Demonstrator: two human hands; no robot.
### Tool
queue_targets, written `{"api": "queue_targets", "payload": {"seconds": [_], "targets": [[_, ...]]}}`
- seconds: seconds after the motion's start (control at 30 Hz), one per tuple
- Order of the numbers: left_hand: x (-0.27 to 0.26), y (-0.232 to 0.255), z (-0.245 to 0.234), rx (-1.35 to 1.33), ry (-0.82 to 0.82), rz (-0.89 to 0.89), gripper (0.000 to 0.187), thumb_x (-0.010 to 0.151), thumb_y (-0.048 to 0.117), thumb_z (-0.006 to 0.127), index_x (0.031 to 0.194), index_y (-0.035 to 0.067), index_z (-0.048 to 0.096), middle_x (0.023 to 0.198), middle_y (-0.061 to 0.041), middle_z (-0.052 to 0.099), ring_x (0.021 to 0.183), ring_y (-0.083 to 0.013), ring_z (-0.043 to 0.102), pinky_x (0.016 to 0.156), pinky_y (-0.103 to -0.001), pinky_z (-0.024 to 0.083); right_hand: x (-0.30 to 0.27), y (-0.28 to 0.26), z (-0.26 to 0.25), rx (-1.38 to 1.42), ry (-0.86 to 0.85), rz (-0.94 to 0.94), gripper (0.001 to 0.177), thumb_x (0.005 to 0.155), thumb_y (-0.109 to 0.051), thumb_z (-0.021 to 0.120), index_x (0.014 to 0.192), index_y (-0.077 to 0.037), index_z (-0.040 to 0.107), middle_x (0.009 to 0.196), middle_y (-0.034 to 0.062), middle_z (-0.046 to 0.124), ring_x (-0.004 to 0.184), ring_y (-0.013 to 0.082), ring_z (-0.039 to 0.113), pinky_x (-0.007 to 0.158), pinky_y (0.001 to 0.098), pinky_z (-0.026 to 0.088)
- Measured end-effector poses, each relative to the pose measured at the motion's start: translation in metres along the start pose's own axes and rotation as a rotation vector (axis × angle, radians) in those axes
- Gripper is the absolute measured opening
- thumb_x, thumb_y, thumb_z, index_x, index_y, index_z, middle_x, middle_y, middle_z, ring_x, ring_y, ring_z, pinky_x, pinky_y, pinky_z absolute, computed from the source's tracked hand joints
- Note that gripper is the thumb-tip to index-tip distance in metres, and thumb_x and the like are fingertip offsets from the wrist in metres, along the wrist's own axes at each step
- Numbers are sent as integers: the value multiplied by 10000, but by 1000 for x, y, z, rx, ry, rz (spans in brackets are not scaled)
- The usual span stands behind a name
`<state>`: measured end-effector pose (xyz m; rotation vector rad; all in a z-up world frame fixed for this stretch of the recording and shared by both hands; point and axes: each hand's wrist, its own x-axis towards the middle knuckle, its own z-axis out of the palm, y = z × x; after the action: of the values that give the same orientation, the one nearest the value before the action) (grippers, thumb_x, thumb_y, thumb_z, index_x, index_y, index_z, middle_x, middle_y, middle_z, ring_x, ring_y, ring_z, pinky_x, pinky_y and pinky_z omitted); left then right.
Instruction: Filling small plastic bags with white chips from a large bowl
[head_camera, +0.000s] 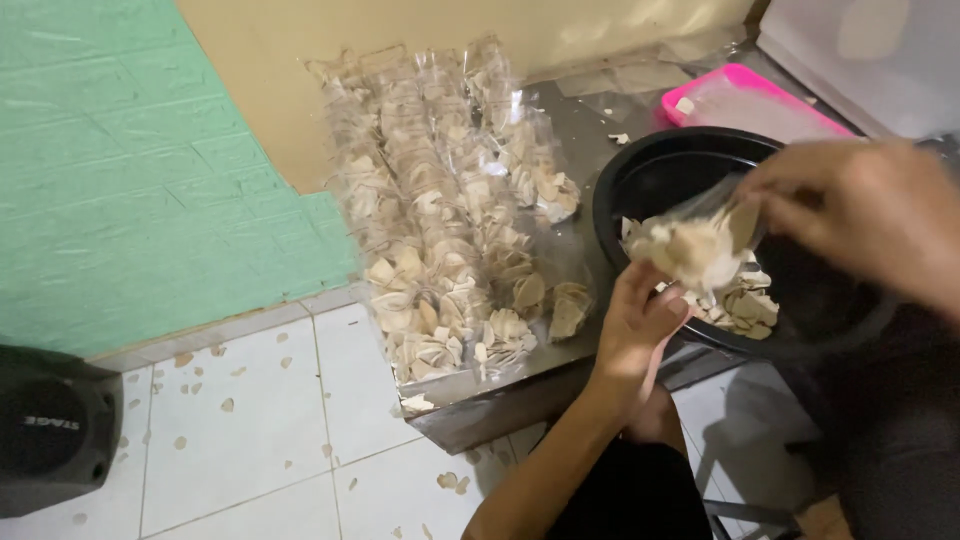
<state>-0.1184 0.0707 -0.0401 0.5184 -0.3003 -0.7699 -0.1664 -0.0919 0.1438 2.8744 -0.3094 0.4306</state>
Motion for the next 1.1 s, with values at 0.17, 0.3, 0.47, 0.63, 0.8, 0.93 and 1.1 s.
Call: {"api": "queue_targets", "payload": {"seconds": [0.17,0.3,0.47,0.63,0.8,0.93,1.1], "targets": [[-29,28,8,137,-11,142,503,984,219,623,1461,131,489,1527,-74,527,1435,-265,503,1164,-362,398,54,-18,-4,153,165,-157,161,1019,-117,754,1172,-126,804,1074,73,785,827,240,726,720,372,527],[-34,24,-3,270,19,287,392,1023,185,554,1408,115,537,1487,-64,560,1413,-229,522,1186,-356,388,114,-49,44,218,233,-407,72,975,23,701,1027,14,749,1031,176,764,902,369,710,759,445,544],[-40,56,1,346,80,264,277,1031,197,534,1287,111,597,1352,-69,642,1301,-206,595,1154,-377,448,157,-65,96,267,83,-372,81,1018,56,680,1014,43,760,970,213,766,820,361,753,683,411,674],[-29,53,-12,289,139,251,201,1048,138,545,1191,55,660,1252,-95,697,1209,-173,655,1114,-285,487,168,-62,127,231,-49,-444,145,1018,-14,626,1022,5,769,1012,210,766,838,366,759,682,455,657],[-27,61,-12,349,203,247,178,1015,96,573,1129,64,706,1191,-103,741,1156,-200,698,1062,-312,523,168,-78,148,46,-447,-317,35,887,-107,768,917,-95,782,967,142,789,1033,289,753,850,404,680],[-25,56,-21,339,233,198,176,1016,120,562,1101,83,712,1201,-101,752,1178,-193,700,1053,-289,516,175,-71,194,-26,-360,-471,118,914,-113,589,930,-101,705,899,174,741,877,405,747,705,535,594],[-24,54,-24,354,217,225,222,1010,91,526,1139,63,704,1192,-112,749,1151,-196,696,1022,-295,511,177,-75,216,32,-184,-643,172,920,24,664,786,-65,726,793,76,764,742,233,763,816,417,628]]}}
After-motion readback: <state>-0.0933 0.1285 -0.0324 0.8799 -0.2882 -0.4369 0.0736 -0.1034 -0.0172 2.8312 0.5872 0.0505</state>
